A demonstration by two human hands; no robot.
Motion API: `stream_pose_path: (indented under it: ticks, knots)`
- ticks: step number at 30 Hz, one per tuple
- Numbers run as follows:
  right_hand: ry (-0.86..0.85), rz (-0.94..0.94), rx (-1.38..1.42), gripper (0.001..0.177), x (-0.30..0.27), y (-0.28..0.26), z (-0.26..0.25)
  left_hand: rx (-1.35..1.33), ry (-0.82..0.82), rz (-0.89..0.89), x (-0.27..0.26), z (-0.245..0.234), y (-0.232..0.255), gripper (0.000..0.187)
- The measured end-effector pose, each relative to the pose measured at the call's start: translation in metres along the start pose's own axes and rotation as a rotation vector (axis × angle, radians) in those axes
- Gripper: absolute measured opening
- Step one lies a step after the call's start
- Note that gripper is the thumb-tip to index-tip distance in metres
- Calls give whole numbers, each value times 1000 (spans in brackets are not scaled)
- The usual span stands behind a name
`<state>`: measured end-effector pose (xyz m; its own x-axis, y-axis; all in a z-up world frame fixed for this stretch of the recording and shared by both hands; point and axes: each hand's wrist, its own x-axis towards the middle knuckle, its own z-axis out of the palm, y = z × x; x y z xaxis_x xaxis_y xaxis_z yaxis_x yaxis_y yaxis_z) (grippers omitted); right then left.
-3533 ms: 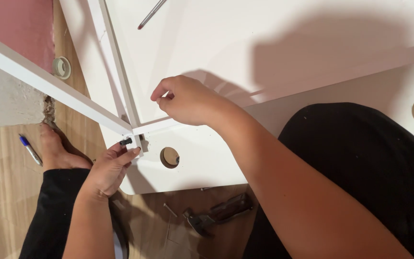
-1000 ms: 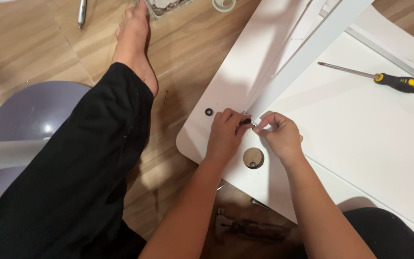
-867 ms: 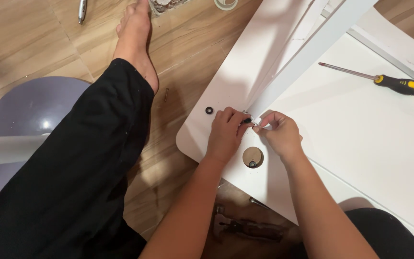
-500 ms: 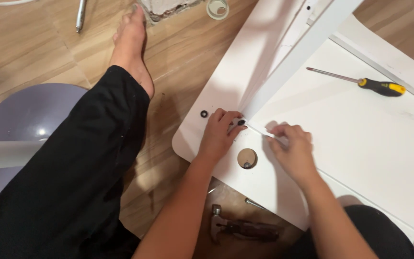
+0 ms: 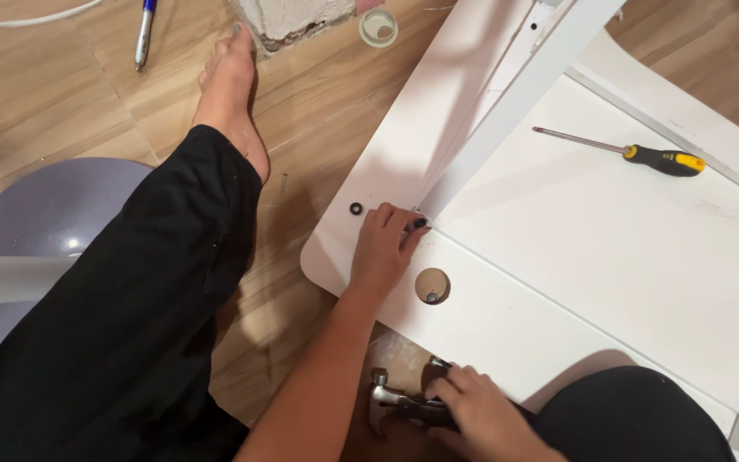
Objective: Assemble a white wooden furniture piece by attaching legs and supports using screws and tools.
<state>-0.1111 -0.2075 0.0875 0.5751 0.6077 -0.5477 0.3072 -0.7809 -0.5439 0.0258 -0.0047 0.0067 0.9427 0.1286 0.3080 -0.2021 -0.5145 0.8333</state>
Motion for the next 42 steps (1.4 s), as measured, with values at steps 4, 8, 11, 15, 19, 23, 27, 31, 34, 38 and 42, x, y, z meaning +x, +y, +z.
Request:
stream_pose_path:
  ticks: [4, 8, 11, 15, 19, 23, 27, 31, 34, 38, 42]
  knots:
    - [48, -3, -25, 61, 3, 5, 18, 32, 0, 39, -3, -8, 10, 34]
    - [74, -49, -157, 48, 7, 37, 57, 273, 48, 102, -16, -1, 3, 44]
    - [139, -110, -275, 40, 8, 54, 72, 391, 72, 109, -18, 8, 0, 42]
    - [58, -107, -208, 41, 10, 55, 70, 461, 75, 103, -16, 10, 0, 41]
    - [-105, 8, -45, 51, 0, -3, -16, 444, 32, 80, -17, 3, -1, 42]
    - [208, 84, 145, 19, -5, 6, -21, 284, 7, 94, -10, -6, 1, 43]
    - [287, 283, 76, 26, -6, -14, -29, 60, -24, 131, -4, -27, -12, 40]
    - [317, 136, -47, 32, 4, -13, -8, 2, -26, 26, -5, -43, -27, 28]
    - [352, -32, -174, 30, 21, 0, 14, 52, -23, -110, -2, -50, -24, 23]
    - [356, -71, -134, 31, 49, -40, 16, 153, -88, -122, -2, -46, -20, 22]
    - [432, 89, 191, 31, 94, -86, 33, 169, -180, -157, 3, -44, -14, 21]
